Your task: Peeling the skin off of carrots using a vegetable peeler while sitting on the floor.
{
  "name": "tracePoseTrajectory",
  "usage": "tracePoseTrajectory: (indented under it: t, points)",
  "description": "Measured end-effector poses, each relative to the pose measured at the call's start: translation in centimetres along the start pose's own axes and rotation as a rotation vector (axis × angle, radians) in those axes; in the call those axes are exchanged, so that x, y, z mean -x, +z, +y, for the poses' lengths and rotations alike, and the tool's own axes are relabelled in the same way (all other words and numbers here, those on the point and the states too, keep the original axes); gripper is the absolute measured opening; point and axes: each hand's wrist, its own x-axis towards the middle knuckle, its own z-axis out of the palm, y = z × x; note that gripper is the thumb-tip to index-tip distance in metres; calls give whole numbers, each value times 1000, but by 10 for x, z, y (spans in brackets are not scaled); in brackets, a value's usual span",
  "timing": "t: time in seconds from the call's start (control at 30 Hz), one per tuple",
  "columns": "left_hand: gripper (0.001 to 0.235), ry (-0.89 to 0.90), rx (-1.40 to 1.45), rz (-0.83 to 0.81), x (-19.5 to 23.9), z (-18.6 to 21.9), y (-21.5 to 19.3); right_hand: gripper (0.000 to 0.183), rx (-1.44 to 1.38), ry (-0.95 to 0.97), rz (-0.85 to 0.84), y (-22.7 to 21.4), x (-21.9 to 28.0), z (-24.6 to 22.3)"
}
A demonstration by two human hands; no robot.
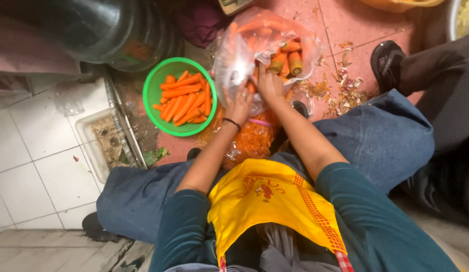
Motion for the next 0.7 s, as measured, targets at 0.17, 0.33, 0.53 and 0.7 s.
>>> tracePoseTrajectory:
  t: [0.17, 0.33, 0.53, 0.7]
  points:
    - [39, -73, 120, 22, 13, 21, -4, 59, 0, 189, -126, 36, -10, -2]
    - [42, -165, 489, 165, 12, 22, 6, 91, -155, 67, -194, 0, -9, -9]
    - [51, -814, 2175, 69, -4, 6, -19, 44, -192, -328, 202, -95, 31, -72]
    - [59, -582, 2668, 84, 22, -58, 9, 36, -513, -565, -5, -126, 79, -97]
